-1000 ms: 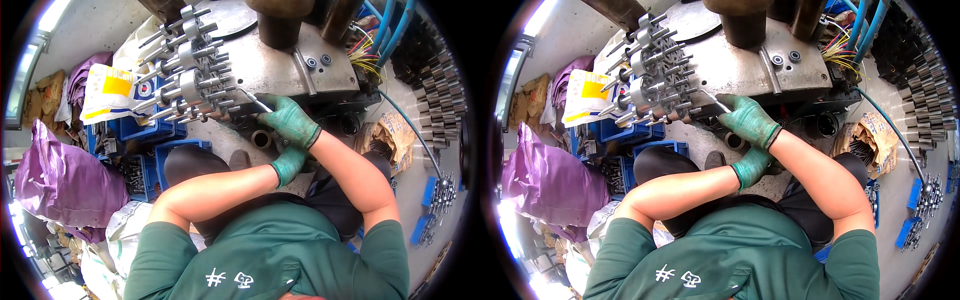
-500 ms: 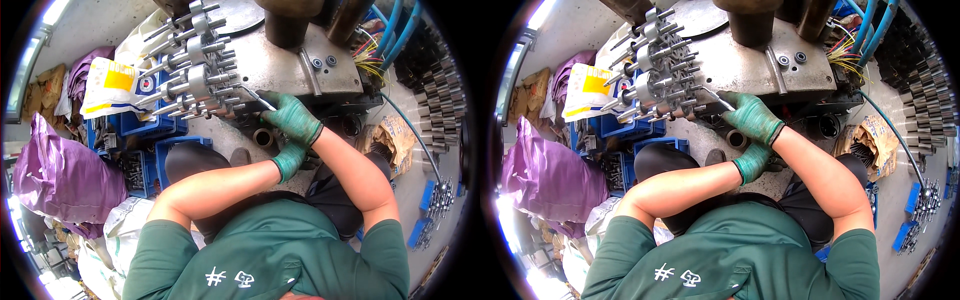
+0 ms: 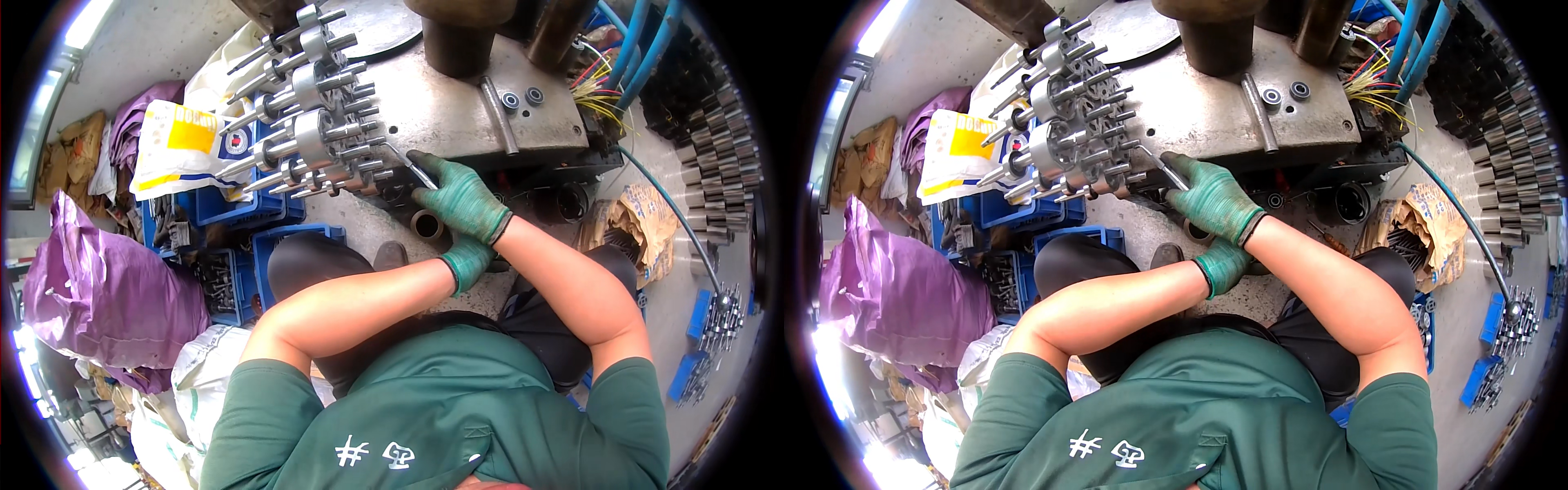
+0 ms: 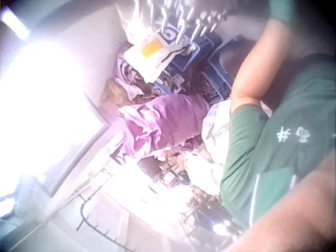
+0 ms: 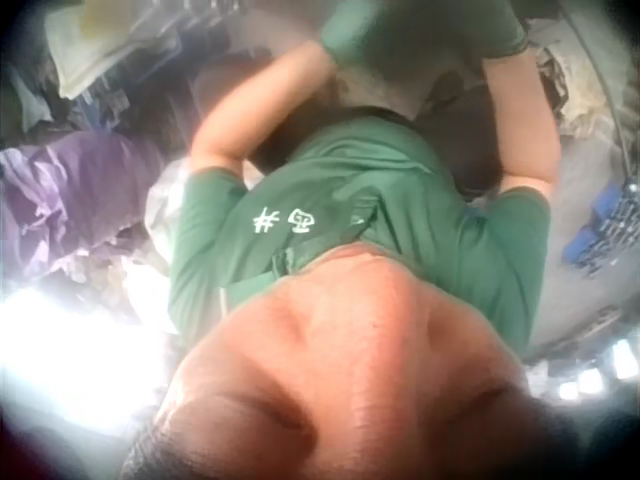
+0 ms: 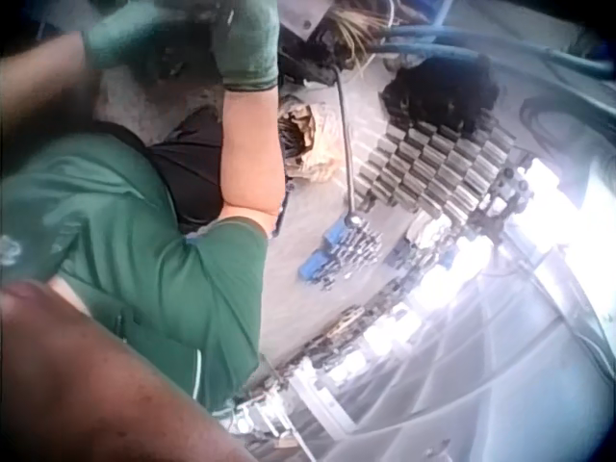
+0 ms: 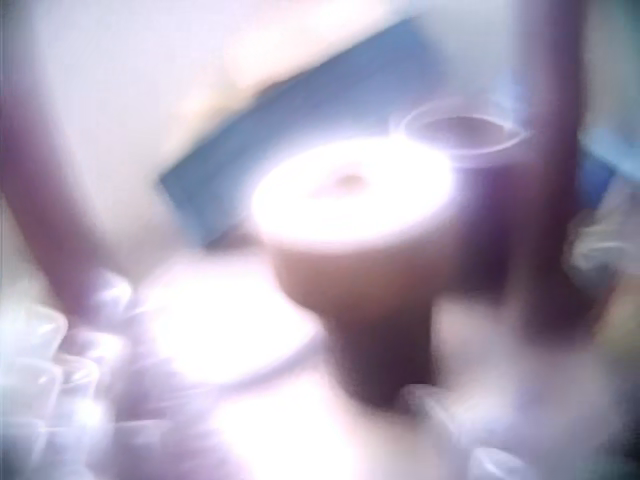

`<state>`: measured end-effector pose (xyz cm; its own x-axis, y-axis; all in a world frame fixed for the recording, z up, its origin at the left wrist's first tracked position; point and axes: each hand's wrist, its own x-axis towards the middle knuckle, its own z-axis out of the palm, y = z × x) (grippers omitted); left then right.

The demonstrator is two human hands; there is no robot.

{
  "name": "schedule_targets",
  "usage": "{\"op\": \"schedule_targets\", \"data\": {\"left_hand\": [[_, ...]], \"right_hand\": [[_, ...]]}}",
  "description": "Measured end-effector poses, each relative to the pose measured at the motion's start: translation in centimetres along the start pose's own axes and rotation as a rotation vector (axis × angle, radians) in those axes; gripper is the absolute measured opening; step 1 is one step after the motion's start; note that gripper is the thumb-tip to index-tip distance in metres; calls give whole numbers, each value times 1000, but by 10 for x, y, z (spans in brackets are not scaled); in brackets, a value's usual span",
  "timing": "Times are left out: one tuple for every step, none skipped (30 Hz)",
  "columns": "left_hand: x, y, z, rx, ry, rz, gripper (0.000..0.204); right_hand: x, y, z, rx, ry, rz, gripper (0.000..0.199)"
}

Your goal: The person assembles metal components using a press machine. The person picks up metal pins and small circular rings, positions them on the press, and uses a handheld tool to secure them.

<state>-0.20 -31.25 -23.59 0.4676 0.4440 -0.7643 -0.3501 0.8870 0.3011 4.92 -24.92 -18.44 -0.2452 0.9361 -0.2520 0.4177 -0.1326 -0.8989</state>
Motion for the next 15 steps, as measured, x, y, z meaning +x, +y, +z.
{"op": "schedule_targets", "data": {"left_hand": [[1,-1,1,-119,30,7,40],[3,-4,4,-234,54,6,41],[9,-7,0,-220,37,19,42],[15,-10,-4,-231,36,25,40],[17,-9,-5,-205,34,23,38],[18,-9,-6,-173,28,19,36],[19,-8,-8,-126,23,15,34],[20,-6,-10,-74,19,14,32],[20,-5,-12,-11,12,16,30],[21,-3,-14,54,10,21,28],[21,-1,-15,147,-1,34,26],[23,1,-15,264,-8,58,24],[24,4,-17,394,-19,96,22],[19,10,-9,524,-36,138,21],[-7,23,10,694,-46,184,24]], "right_hand": [[0,1,3,37,-14,2,68],[-3,-2,1,184,-68,58,68],[-5,-13,1,329,-127,116,67],[-10,-25,-6,587,-235,222,67],[-15,-33,-11,847,-338,329,66],[-15,-31,-9,834,-312,312,66],[-15,-27,-7,821,-285,294,66],[-14,-27,-5,807,-263,274,66],[-15,-28,-4,579,-202,256,70],[-18,-30,-6,597,-175,240,70],[-24,-34,-12,613,-145,225,70],[-28,-37,-17,629,-115,209,70],[-30,-35,-25,777,-127,248,72],[-36,-32,-40,792,-130,194,72],[-42,-27,-57,812,-133,140,72]]}}
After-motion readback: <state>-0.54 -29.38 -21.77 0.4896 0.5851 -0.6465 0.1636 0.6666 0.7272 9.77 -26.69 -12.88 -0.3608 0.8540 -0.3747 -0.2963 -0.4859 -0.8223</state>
